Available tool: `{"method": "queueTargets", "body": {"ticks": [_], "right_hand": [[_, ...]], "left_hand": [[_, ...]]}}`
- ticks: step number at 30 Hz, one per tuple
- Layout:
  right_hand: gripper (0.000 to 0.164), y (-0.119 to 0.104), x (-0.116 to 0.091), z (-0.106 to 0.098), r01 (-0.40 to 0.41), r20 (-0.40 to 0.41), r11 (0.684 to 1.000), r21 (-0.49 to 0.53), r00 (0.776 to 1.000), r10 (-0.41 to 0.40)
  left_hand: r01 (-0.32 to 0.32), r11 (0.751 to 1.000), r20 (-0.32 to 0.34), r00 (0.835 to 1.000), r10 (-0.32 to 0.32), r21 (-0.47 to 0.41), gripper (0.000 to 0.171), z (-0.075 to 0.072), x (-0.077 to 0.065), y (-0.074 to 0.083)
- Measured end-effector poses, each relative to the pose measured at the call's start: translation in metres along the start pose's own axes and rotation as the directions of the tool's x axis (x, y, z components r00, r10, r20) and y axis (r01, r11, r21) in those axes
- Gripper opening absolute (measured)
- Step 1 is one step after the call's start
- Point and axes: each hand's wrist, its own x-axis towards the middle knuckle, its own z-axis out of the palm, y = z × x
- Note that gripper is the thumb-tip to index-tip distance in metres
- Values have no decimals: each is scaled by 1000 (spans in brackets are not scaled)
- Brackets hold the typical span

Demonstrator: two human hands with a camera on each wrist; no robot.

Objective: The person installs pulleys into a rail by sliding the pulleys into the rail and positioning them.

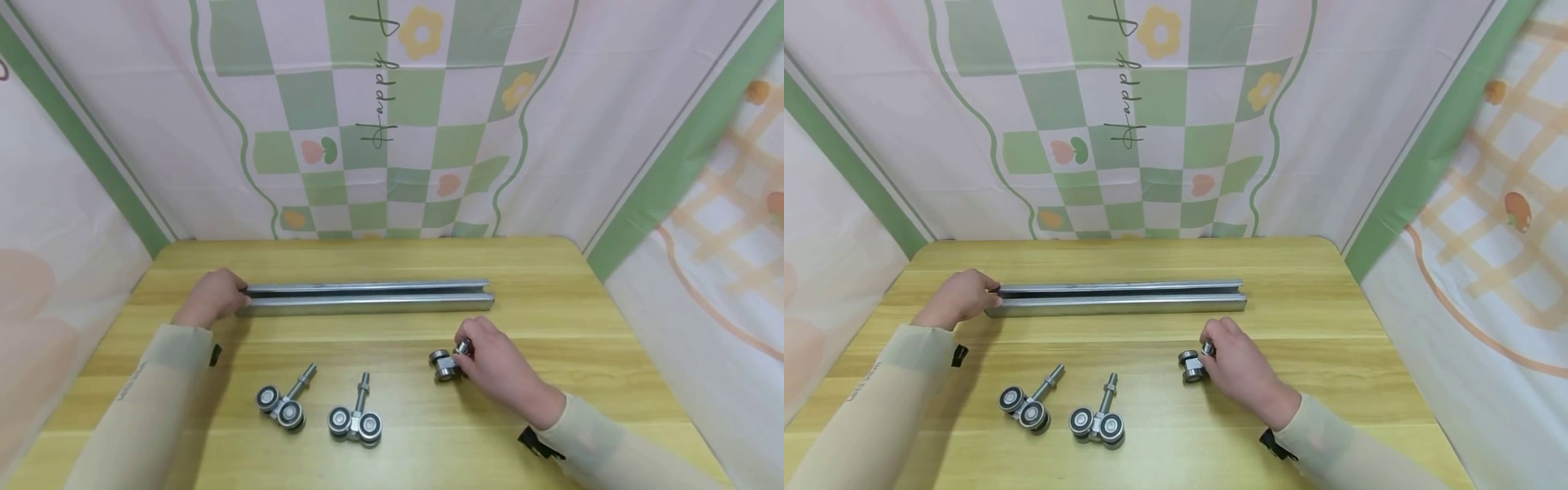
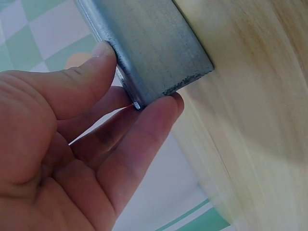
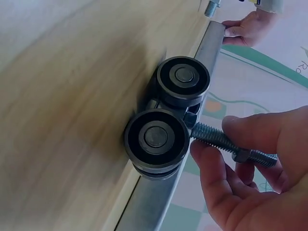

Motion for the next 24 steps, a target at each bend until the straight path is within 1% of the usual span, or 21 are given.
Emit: {"method": "queueTargets", "body": {"ticks": [3,7,9,12,16,20,24], "right_hand": [[27,0,0,-2,-15,22,1000,1,1000,15],[46,-3,-1,-7,-96,80,994,50,993,92],[50,-4,-1,-11,-145,97,985,92,986,136],[40,-6,-1,-16,-196,111,966,167,978,179],[26,-5,0,-21,-216,127,950,224,973,191],[18,-4,0,-21,-219,125,953,207,973,197],[14,-3,0,-20,-235,137,949,212,968,210]], "left_hand": [[6,1000,2,1000,-6,-2,41,0,0,0],[18,1000,6,1000,-18,-4,42,0,0,0],[21,1000,8,1000,-21,-1,42,0,1,0],[19,1000,9,1000,-19,1,42,0,1,1],[5,1000,8,1000,-5,3,43,-1,2,-1],[5,1000,13,1000,-5,-3,44,-1,2,-1],[7,1000,20,1000,-7,-5,44,-2,2,-1]]}}
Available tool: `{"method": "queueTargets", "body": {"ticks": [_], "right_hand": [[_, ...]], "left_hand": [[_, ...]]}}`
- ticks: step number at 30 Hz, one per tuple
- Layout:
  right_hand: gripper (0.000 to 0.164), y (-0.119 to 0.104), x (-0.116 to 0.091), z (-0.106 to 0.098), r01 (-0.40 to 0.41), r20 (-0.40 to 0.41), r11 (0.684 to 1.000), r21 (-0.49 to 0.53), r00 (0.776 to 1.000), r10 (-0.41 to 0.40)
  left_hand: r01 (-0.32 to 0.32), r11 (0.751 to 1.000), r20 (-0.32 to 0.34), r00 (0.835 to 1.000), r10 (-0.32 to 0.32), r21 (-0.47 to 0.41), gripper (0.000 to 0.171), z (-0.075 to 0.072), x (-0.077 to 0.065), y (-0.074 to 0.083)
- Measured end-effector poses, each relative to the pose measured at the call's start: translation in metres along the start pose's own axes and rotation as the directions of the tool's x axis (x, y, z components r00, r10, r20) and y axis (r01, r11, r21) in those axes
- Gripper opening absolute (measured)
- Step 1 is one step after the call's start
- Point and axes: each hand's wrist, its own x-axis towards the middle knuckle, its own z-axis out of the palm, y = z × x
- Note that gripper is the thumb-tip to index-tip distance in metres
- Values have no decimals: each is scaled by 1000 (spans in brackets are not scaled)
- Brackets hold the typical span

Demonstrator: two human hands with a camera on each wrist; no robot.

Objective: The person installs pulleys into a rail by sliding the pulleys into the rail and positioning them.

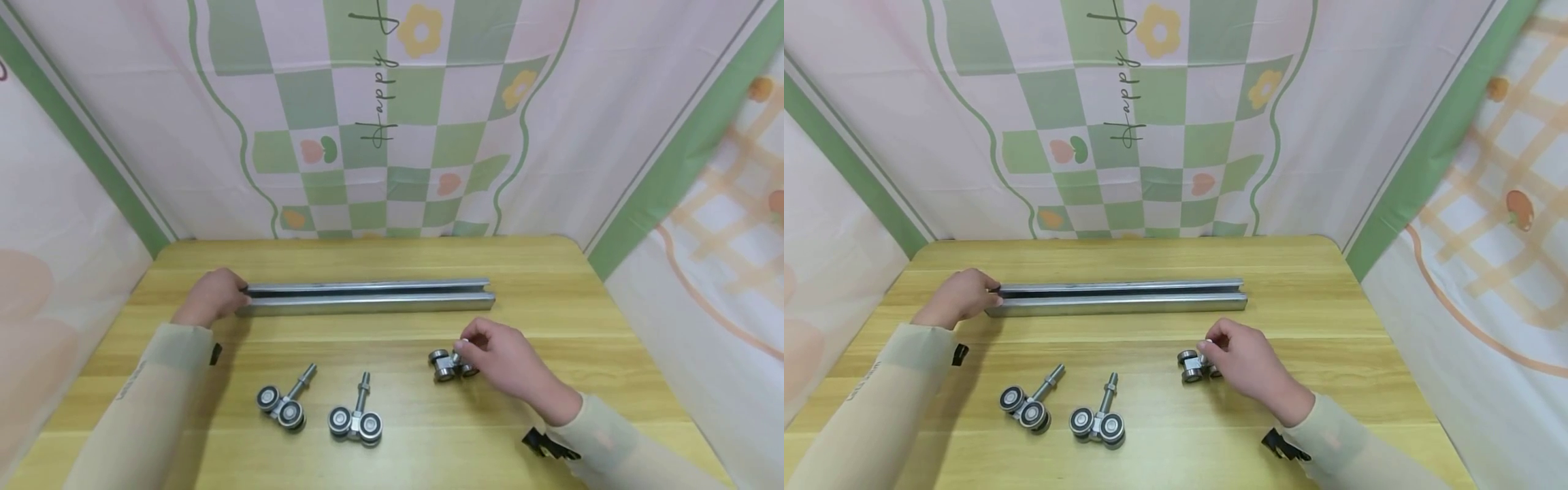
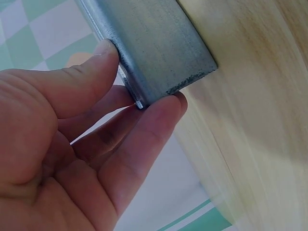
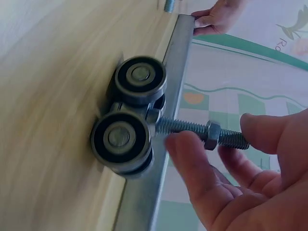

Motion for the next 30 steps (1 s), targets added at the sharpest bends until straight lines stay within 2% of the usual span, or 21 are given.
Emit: {"method": "queueTargets", "body": {"ticks": [5,11,19,30], "right_hand": [[11,-2,0,-1,-36,23,998,48,999,34],[12,-3,-1,-3,-31,17,997,70,999,30],[10,4,1,-8,-46,33,998,52,998,44],[12,22,6,-28,-71,25,997,38,997,70]], "left_hand": [[-1,1000,3,1000,1,1,45,-1,-1,1],[3,1000,2,1000,-3,0,44,-2,-2,2],[9,1000,1,1000,-9,-4,44,-1,-2,1],[-8,1000,6,1000,8,-1,45,-2,-2,1]]}}
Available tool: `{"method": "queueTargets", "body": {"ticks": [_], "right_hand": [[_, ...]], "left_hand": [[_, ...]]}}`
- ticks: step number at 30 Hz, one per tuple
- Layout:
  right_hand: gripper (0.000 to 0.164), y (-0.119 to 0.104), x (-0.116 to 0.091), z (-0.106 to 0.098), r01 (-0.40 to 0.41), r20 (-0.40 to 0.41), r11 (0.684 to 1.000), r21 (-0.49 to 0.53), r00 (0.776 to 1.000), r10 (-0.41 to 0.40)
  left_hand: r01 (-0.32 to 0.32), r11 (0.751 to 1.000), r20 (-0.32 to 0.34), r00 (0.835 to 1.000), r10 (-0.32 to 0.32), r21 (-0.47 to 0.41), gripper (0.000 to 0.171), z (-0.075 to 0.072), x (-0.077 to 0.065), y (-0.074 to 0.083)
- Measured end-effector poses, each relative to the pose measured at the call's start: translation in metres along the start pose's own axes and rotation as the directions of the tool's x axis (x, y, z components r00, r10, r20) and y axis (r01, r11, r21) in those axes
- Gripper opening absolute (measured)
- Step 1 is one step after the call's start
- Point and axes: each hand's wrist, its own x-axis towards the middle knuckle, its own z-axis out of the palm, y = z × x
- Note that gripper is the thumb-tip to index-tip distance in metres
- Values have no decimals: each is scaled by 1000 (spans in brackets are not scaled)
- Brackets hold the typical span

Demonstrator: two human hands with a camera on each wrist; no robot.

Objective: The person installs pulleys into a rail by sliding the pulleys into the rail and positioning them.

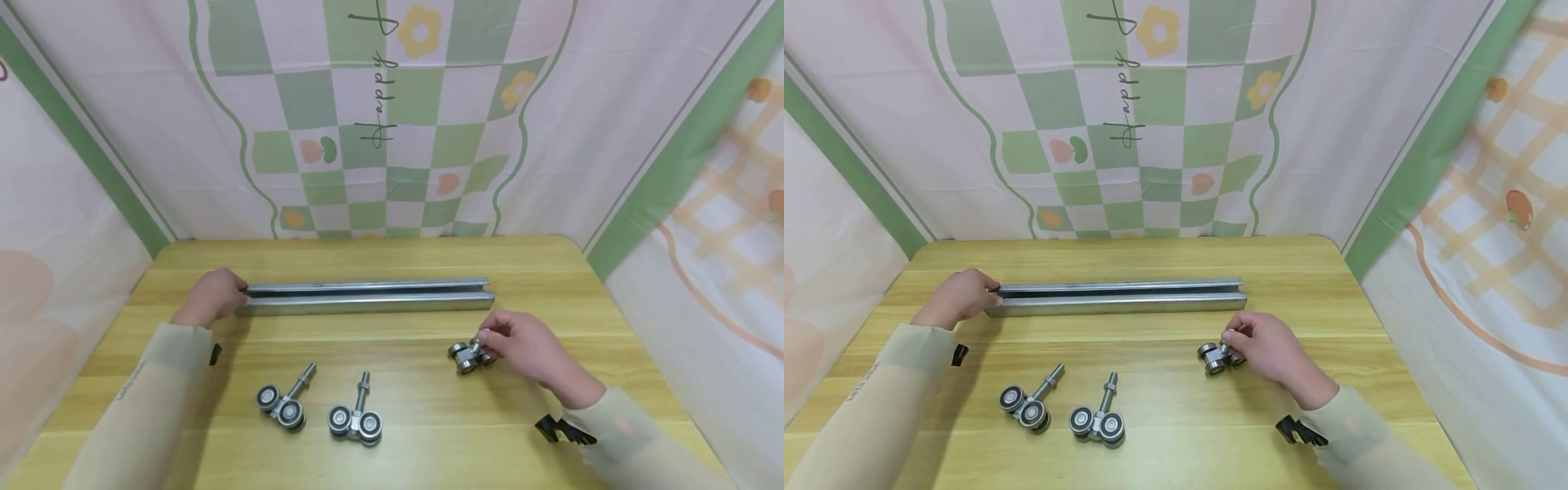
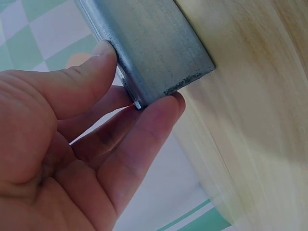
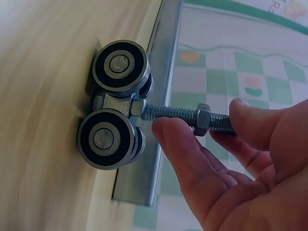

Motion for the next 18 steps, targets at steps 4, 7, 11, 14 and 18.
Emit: {"method": "queueTargets", "body": {"ticks": [4,7,11,14,18], "right_hand": [[14,6,1,-7,-30,-9,999,12,999,30],[15,11,2,-12,-48,-24,999,12,999,48],[16,19,4,-18,-50,-45,999,13,998,50],[17,26,7,-23,-49,-62,999,17,997,50],[19,36,10,-30,-56,-87,998,-6,995,56]], "left_hand": [[-8,1000,-4,1000,8,2,44,1,0,-1],[-9,1000,-4,1000,9,1,44,1,0,-1],[-1,1000,0,1000,1,-8,44,2,-1,0],[-5,1000,-5,1000,5,-5,44,2,-1,0],[-8,1000,-12,1000,8,-3,43,2,-2,0]]}}
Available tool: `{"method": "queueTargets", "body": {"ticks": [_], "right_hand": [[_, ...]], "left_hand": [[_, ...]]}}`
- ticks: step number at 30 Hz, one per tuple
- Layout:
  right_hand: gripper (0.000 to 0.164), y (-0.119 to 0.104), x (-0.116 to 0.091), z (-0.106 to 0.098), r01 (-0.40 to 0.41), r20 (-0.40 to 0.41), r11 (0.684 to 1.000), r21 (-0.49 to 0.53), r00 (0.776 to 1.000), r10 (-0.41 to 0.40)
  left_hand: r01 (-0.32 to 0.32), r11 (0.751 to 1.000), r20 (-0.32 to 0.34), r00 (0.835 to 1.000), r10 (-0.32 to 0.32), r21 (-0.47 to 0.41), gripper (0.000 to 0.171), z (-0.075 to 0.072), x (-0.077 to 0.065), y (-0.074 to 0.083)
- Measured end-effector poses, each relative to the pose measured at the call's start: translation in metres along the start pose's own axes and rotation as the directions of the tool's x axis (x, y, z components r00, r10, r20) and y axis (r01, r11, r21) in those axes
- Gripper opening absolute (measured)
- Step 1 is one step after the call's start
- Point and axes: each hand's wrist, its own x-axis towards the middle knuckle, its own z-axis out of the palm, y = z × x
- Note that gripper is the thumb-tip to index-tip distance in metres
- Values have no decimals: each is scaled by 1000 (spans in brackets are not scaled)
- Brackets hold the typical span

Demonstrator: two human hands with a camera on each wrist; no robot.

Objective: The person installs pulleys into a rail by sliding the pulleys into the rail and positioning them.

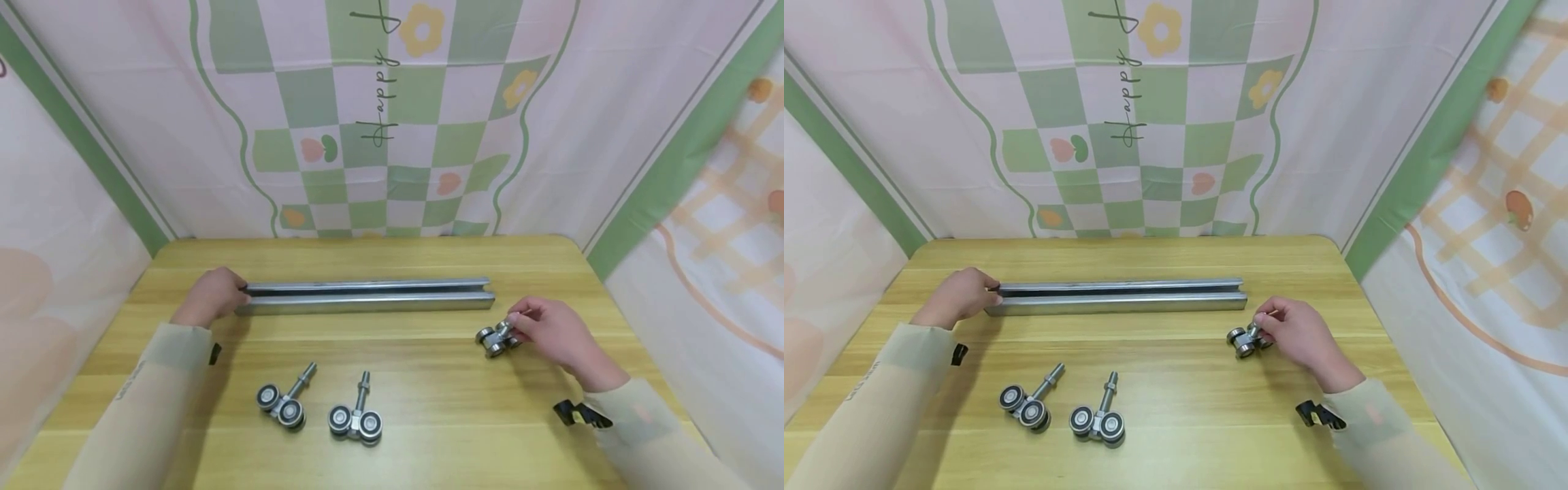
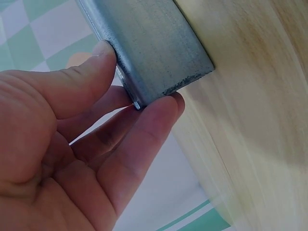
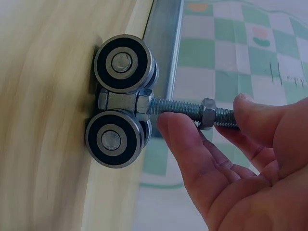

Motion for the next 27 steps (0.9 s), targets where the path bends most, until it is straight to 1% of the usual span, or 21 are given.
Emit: {"method": "queueTargets", "body": {"ticks": [4,8,20,27], "right_hand": [[21,9,3,-8,-10,-29,999,-45,1000,9],[25,17,5,-15,-26,-57,997,-77,998,21],[34,42,17,-34,-74,-99,991,-116,993,62],[37,57,26,-45,-76,-132,991,-110,989,61]], "left_hand": [[10,1000,5,1000,-10,-12,43,0,0,1],[-1,1000,6,1000,1,-4,43,-1,-1,0],[-23,1000,-2,1000,23,10,43,-1,-1,-1],[-12,1000,2,1000,12,11,42,-2,-1,0]]}}
